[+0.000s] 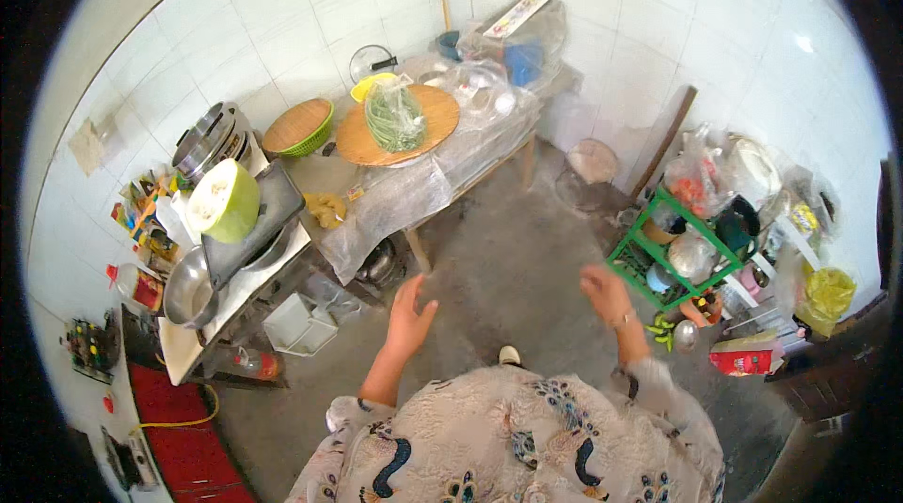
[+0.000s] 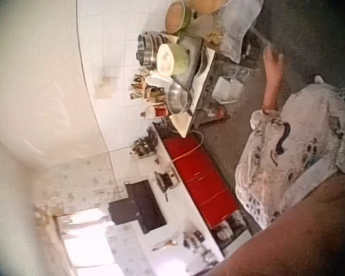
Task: The person cleans the kitchen sink area with a purple cloth, then moves to a table to prepare for dough work. They handle a bag of green vegetables, a round wooden board, and a bowl of dough. The person spreads flour on a plastic sheet covering the table and then transfers the dough from the bowl onto the floured surface.
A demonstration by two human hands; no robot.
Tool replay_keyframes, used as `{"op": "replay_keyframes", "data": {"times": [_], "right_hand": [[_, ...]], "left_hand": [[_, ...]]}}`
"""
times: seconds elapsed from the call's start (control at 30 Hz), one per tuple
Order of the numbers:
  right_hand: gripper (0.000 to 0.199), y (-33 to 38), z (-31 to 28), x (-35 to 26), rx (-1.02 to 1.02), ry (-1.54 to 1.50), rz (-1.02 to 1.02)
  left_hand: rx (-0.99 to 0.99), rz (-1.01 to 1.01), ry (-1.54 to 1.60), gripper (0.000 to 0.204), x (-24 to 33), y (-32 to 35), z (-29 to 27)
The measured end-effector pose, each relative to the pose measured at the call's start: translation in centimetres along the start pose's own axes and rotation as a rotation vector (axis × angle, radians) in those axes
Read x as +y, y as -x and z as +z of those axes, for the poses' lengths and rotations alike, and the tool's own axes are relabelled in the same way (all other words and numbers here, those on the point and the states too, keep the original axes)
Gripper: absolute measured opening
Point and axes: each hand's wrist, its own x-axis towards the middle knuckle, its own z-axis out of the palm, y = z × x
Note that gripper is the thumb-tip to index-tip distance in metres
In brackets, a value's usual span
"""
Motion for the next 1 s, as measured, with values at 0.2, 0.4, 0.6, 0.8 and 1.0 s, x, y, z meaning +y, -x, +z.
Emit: {"op": "replay_keyframes", "data": {"times": [0.2, 0.4, 0.6, 0.8, 1.0], "right_hand": [[0.028, -20.6, 3.9, -4.6, -0.317, -0.090, -0.275], [0.027, -39.1, 9.8, -5.7, -0.465, -0.132, -0.312], [0.029, -55.3, 17.0, -3.1, -0.496, -0.134, -0.205], [0.036, -65.3, 28.3, -4.5, -0.585, -0.578, 0.392], [0.047, -68.7, 35.5, -2.7, -0.822, -0.816, 0.556]], "left_hand": [[0.138, -0.006, -0.003, 0.055, -1.2, -13.2, 1.2], [0.206, -0.109, -0.064, 0.056, -8.6, -26.4, 0.8], [0.555, -0.095, -0.030, 0.058, -16.6, -41.4, 3.3], [0.501, -0.552, 0.386, 0.069, -22.0, -52.2, -0.3], [0.513, -0.795, 0.399, 0.065, -26.1, -54.4, 0.2]]}}
